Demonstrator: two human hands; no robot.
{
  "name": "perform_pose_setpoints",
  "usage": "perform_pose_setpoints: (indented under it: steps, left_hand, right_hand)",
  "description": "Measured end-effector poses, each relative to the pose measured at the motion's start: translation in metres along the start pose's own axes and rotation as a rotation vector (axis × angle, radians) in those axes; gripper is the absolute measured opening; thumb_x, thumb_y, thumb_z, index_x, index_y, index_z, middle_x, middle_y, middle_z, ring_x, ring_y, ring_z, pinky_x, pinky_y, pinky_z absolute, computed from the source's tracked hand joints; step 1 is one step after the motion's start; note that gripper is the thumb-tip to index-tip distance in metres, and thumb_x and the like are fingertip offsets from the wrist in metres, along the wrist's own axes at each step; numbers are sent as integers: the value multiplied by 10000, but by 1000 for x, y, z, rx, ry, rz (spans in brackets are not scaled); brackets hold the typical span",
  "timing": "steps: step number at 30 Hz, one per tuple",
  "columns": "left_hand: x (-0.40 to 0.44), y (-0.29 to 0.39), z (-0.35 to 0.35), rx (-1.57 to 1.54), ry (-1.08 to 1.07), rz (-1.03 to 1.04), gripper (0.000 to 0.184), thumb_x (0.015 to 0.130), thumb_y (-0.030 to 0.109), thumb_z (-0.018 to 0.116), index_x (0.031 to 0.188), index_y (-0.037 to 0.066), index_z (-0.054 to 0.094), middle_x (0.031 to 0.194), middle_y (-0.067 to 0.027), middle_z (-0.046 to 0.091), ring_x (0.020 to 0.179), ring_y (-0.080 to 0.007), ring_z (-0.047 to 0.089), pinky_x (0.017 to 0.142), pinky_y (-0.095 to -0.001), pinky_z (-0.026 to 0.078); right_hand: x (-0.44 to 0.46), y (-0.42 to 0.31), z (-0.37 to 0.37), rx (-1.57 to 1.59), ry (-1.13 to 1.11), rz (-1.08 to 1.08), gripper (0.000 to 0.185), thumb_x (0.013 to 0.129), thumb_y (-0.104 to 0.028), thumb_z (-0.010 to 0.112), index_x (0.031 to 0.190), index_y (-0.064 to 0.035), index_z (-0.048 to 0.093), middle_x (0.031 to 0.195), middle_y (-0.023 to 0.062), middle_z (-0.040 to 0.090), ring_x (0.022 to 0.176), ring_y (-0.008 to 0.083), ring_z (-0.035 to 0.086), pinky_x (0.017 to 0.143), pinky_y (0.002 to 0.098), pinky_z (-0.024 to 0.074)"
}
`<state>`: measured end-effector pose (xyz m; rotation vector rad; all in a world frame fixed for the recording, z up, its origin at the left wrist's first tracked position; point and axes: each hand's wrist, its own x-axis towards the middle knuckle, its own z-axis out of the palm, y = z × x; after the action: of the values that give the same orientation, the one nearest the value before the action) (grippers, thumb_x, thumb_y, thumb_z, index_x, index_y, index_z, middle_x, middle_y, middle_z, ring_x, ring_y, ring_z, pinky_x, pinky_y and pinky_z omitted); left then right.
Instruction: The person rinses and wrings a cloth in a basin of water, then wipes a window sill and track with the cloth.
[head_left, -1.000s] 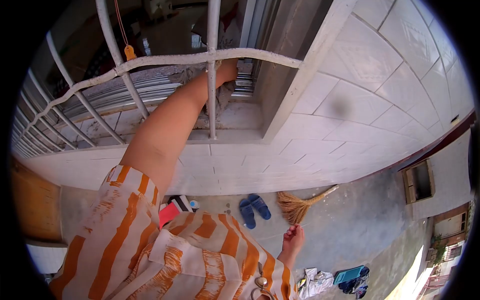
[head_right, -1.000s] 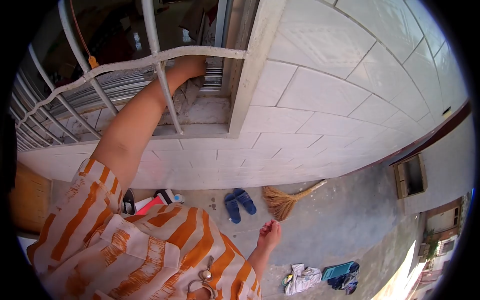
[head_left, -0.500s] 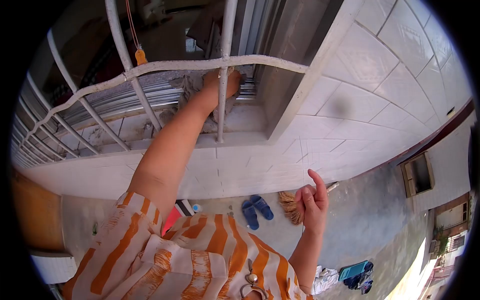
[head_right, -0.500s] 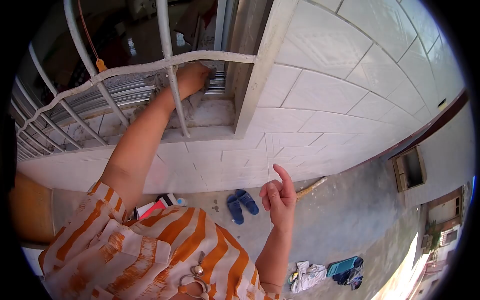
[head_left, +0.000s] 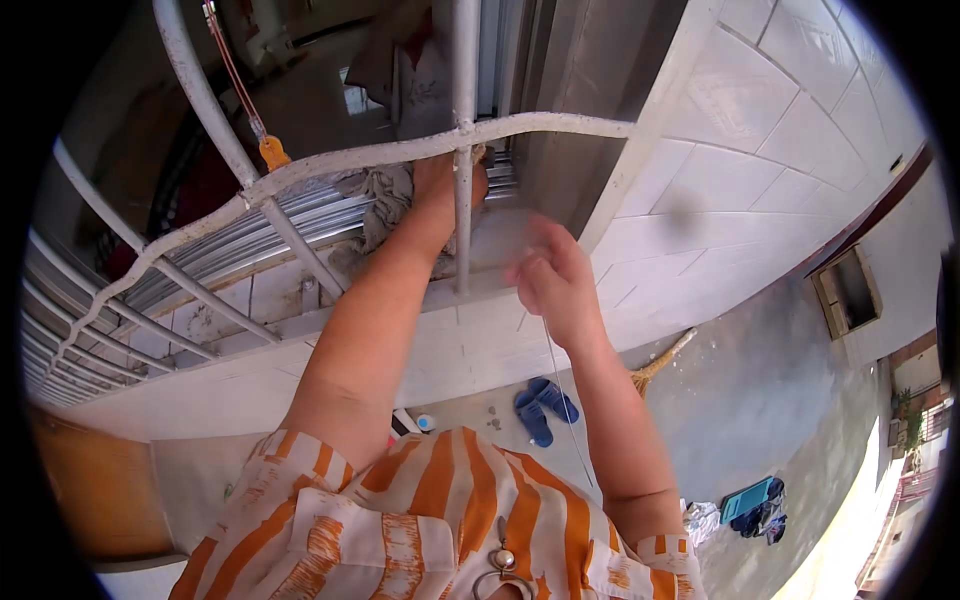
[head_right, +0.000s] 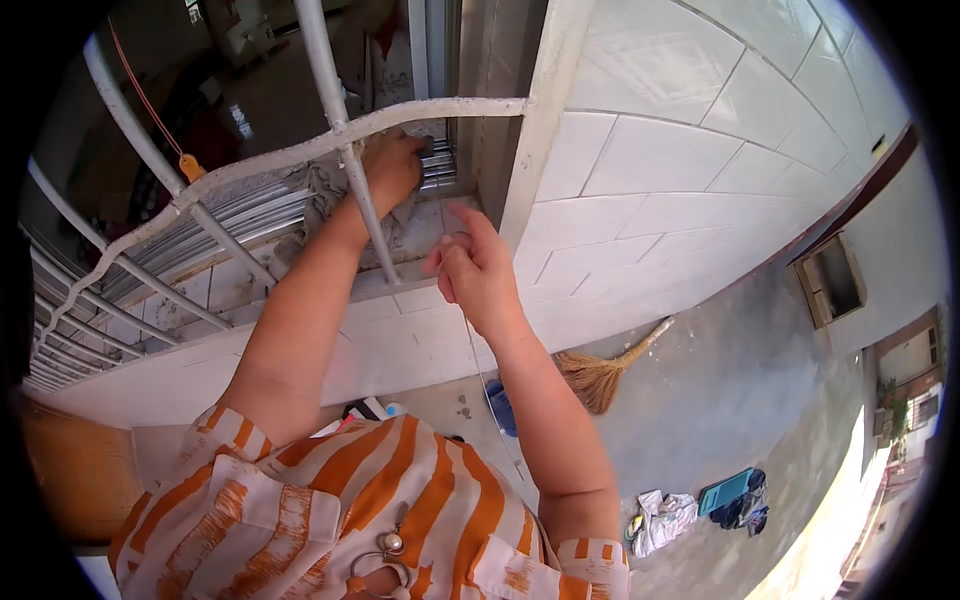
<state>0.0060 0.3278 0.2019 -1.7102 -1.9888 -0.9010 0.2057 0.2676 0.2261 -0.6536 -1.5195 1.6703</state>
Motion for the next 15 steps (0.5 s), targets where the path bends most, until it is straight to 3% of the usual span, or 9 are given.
perform_pose_setpoints:
  steps: [3,9,15]
  left_hand:
    - [-1,-3,3,8,20,43,293,721,54,517,946,106,697,930,-146,610,890,-348,548,817,-427,448]
    - [-3,9,-5,81,-51,-37,300,744,87,503,973,130,692,958,-95,616,924,-317,554,821,-449,438]
    - [-5,15,-10,158,-15,3,286,756,110,508,977,145,686,996,-62,614,950,-293,556,812,-466,434]
  right_hand:
    - [34,8,9,-73,34,-51,368,871,-56,431,1229,27,458,694,59,572,469,74,424,419,209,342]
    - [72,26,15,60,165,31,348,830,-17,418,1166,30,497,678,76,585,475,99,474,402,233,356]
    - [87,35,13,-47,189,91,327,821,5,411,1128,33,517,670,100,587,474,123,490,409,251,380]
